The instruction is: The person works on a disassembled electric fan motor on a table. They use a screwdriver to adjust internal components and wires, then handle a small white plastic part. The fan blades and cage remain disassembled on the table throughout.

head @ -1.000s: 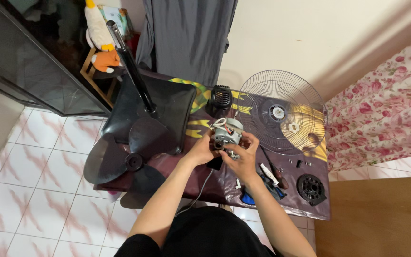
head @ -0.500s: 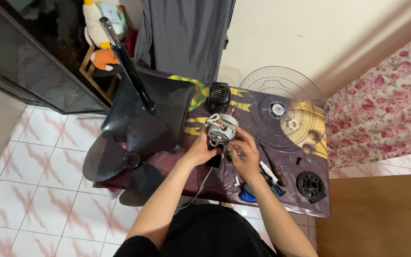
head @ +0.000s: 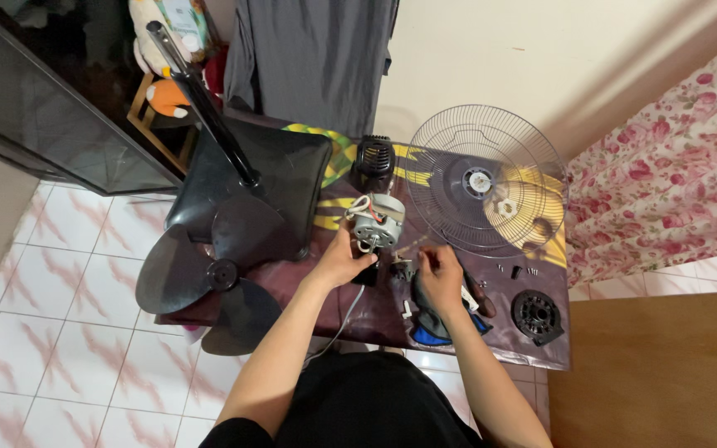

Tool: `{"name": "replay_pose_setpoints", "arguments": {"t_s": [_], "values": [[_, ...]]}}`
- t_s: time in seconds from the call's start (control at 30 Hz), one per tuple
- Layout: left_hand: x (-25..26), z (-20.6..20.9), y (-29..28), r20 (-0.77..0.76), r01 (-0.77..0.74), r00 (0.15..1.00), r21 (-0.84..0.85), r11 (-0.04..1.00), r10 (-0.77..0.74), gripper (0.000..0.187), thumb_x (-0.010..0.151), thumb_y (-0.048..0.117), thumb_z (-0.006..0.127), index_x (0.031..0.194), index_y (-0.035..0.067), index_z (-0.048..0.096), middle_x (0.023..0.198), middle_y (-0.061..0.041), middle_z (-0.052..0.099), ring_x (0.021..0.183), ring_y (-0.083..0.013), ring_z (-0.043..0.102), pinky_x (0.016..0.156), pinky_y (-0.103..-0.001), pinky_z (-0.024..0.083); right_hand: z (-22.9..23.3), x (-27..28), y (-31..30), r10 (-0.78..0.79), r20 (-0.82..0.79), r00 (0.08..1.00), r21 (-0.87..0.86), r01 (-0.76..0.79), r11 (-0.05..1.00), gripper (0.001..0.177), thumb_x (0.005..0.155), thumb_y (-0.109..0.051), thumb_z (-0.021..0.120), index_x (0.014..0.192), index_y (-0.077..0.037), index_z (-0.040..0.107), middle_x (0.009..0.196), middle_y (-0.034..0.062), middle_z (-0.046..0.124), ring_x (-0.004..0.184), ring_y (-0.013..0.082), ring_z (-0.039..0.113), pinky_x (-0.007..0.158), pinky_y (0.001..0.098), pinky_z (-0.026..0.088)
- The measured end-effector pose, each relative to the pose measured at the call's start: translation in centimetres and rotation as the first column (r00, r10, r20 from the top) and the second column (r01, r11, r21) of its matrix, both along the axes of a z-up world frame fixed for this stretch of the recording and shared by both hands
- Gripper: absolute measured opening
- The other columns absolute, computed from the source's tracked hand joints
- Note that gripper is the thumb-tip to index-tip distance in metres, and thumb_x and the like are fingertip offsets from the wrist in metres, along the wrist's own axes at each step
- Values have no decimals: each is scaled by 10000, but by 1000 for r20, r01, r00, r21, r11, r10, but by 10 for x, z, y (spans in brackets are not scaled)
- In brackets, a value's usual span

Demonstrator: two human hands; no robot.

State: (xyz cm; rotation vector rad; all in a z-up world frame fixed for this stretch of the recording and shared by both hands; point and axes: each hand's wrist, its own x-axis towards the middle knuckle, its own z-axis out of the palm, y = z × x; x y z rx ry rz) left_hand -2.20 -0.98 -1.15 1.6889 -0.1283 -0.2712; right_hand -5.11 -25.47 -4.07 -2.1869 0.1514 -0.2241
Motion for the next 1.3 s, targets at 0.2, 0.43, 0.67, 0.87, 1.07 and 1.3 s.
{"name": "replay_pose_setpoints", "arguments": {"t_s": [0.2, 0.43, 0.67, 0.87, 1.07, 1.3], "values": [[0, -7, 0, -4, -6, 1000, -41, 999, 6, 1036, 796, 42, 773, 1592, 81, 111, 1410, -138, 541, 1237, -246, 625, 1006, -391, 524, -90, -27, -50, 234, -11, 972, -400, -219, 890, 276, 777, -189, 738, 990, -21, 684, 1037, 234, 679, 874, 469, 650, 734, 528, 534], [-3, -10, -3, -36, -26, 999, -23, 999, 25, 1006, 816, 43, 773, 1587, 85, 128, 1377, -123, 576, 1231, -238, 623, 1035, -384, 499, -121, -19, -54, 182, -182, 966, -401, -242, 884, 87, 846, -141, 695, 882, -73, 656, 951, 159, 681, 902, 426, 659, 789, 523, 526], [-2, -19, -5, -47, -38, 998, -54, 998, 36, 995, 809, 38, 764, 1581, 95, 139, 1372, -111, 576, 1238, -232, 613, 1032, -392, 500, -83, -12, -42, 151, -144, 978, -298, -189, 936, 321, 796, -185, 754, 1066, -65, 630, 1049, 232, 639, 959, 466, 634, 813, 521, 527], [-1, -30, -5, 23, -27, 999, -92, 995, 29, 921, 817, 27, 774, 1541, 76, 206, 1390, -132, 559, 1277, -240, 592, 1048, -397, 497, -79, 13, 2, 82, -394, 915, -249, -192, 949, 489, 872, -343, 775, 1287, -144, 608, 1229, 233, 607, 1071, 439, 647, 927, 487, 529], [0, -24, -4, -30, -34, 999, -70, 997, 32, 960, 807, 48, 774, 1547, 76, 164, 1389, -142, 566, 1295, -251, 588, 1059, -399, 490, -103, 17, 3, 137, -298, 945, -249, -215, 944, 553, 760, -181, 812, 1269, -99, 615, 1201, 222, 627, 1082, 412, 647, 934, 456, 531], [1, -21, 0, -24, -6, 1000, -23, 1000, 5, 941, 800, 93, 800, 1515, 45, 191, 1357, -154, 593, 1279, -263, 616, 1047, -401, 505, -63, -10, 9, 168, -130, 977, 649, -45, 760, 477, 844, 76, 640, 1283, -83, 543, 1217, 143, 657, 1076, 258, 668, 889, 378, 541]]}}
